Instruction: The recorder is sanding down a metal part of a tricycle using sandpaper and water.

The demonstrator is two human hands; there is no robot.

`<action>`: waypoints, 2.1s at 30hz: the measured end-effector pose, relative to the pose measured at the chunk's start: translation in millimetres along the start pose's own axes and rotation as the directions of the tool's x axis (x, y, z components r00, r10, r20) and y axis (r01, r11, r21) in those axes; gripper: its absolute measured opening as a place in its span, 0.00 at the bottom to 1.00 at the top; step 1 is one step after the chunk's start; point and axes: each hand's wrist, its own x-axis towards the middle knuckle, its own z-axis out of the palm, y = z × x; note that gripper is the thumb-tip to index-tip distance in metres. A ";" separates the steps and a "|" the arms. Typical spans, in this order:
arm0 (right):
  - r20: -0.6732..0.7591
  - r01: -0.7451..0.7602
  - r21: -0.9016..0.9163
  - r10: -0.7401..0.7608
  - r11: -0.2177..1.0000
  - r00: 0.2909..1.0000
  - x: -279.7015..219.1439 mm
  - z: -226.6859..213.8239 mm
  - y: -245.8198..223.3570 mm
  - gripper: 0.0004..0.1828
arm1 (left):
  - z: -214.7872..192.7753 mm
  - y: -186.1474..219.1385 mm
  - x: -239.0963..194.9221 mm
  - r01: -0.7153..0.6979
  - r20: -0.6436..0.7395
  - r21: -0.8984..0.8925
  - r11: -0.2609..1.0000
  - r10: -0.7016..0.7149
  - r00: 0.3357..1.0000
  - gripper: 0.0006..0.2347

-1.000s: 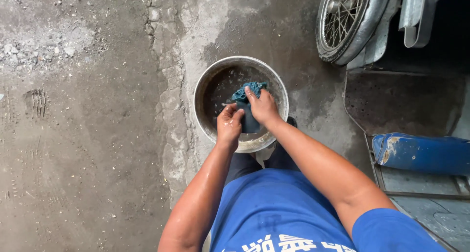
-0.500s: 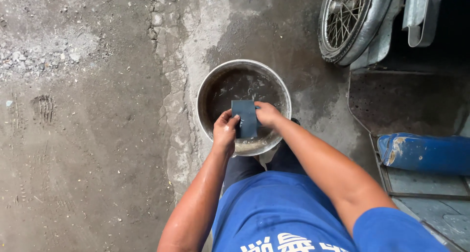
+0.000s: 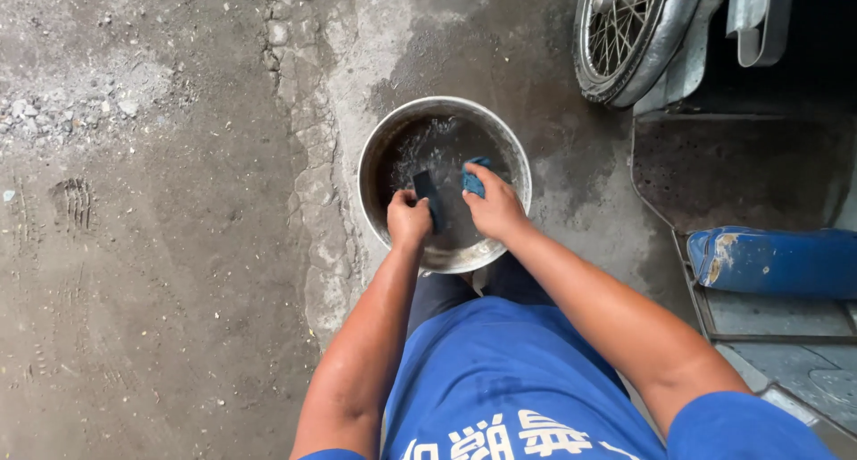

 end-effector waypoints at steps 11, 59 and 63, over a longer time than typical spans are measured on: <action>0.252 -0.081 -0.502 0.235 0.861 0.939 3.9 14.3 13.5 0.25 | 24.3 -53.8 5.1 0.067 0.087 0.020 0.998 -0.069 0.994 0.10; -0.204 0.098 -0.535 -0.241 0.839 0.949 34.8 36.1 88.8 0.28 | 4.2 6.3 -24.8 0.130 0.032 -0.232 0.964 -0.126 0.992 0.12; 0.096 0.009 -0.554 0.053 0.833 0.994 51.5 36.7 134.3 0.34 | 3.0 -4.8 -16.4 0.058 0.081 -0.311 0.948 -0.034 0.996 0.14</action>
